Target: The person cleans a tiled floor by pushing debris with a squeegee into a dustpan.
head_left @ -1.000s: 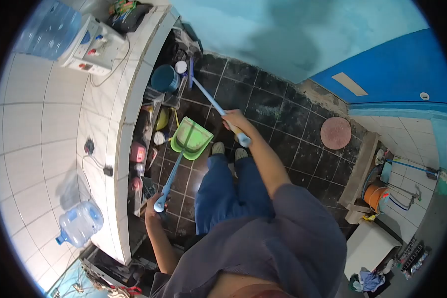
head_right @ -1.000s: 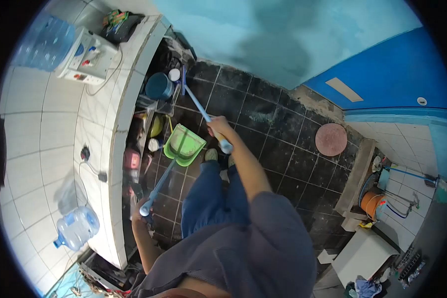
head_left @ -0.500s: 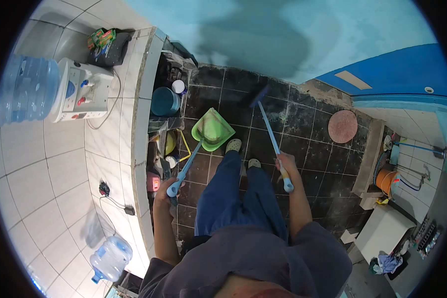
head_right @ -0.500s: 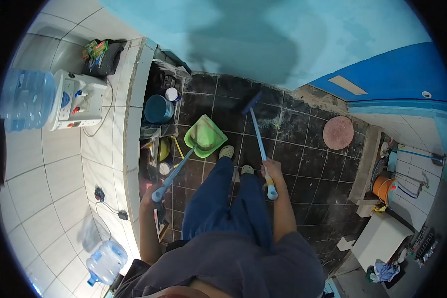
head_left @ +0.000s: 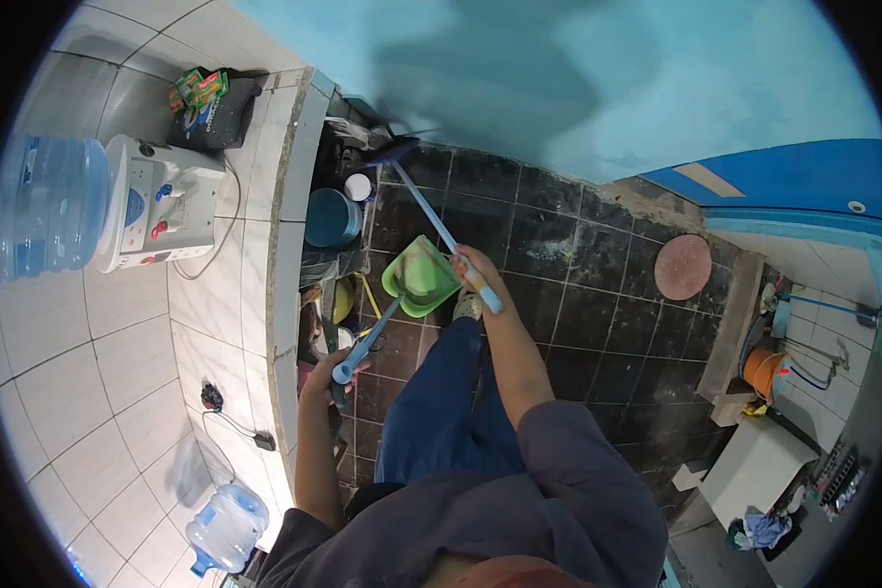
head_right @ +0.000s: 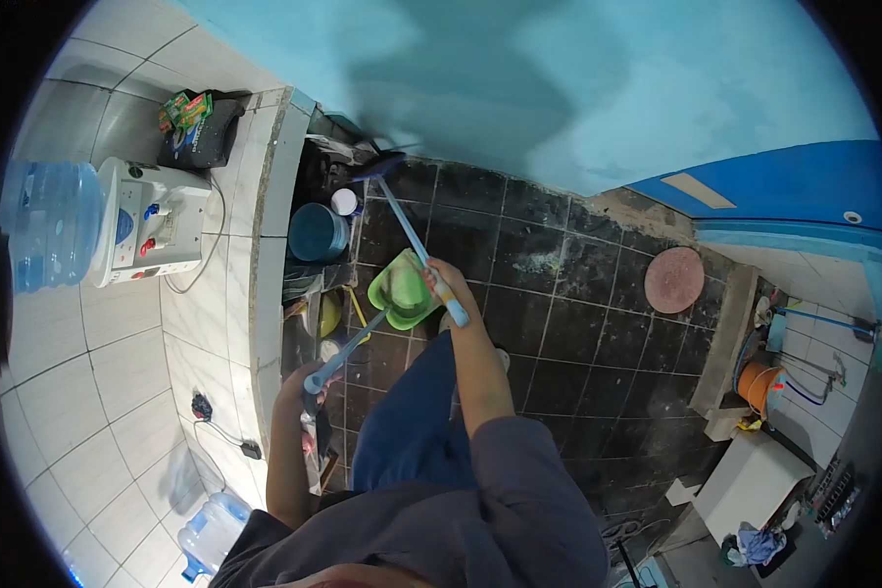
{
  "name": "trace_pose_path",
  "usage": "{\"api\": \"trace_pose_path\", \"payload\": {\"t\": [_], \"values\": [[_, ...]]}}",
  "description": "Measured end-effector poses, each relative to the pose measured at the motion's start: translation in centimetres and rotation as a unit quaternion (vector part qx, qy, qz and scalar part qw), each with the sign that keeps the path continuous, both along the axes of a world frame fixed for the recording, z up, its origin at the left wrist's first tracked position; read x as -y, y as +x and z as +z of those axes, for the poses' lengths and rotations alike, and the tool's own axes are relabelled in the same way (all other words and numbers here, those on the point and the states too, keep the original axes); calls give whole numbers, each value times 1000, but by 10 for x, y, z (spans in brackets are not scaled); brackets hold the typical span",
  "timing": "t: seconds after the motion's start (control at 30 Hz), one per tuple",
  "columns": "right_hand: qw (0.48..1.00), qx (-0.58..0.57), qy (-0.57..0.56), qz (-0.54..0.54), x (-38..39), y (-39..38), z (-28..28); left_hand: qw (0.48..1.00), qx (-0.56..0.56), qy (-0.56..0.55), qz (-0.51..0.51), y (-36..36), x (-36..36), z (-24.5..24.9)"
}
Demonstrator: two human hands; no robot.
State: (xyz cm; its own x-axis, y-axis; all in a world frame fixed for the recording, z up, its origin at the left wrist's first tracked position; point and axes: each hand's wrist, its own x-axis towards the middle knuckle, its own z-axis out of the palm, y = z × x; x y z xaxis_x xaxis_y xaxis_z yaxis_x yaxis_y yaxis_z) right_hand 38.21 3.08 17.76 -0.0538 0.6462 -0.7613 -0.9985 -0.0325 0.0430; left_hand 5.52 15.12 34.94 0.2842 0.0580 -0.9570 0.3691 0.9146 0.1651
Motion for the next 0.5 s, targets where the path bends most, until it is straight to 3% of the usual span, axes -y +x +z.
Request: {"api": "trace_pose_path", "payload": {"t": [0.1,0.13,0.2,0.27,0.3,0.37,0.43,0.5], "values": [[999,39,-20,11,-1,-2,7,999,-26,8,19,10,-4,42],[998,64,21,12,18,-5,1,999,-36,26,28,17,-4,50],[984,164,30,59,55,-5,9,995,-63,72,-9,8,0,40],[952,263,-111,111,78,-12,22,986,-110,121,-23,16,9,45],[951,266,-112,114,88,-17,31,987,-109,120,-19,15,10,44],[889,371,-162,212,95,-13,82,979,-109,162,-64,15,15,34],[874,387,-165,242,90,-8,142,979,-100,168,-64,21,13,27],[862,393,-168,271,84,-8,149,977,-100,173,-68,25,8,28]]}}
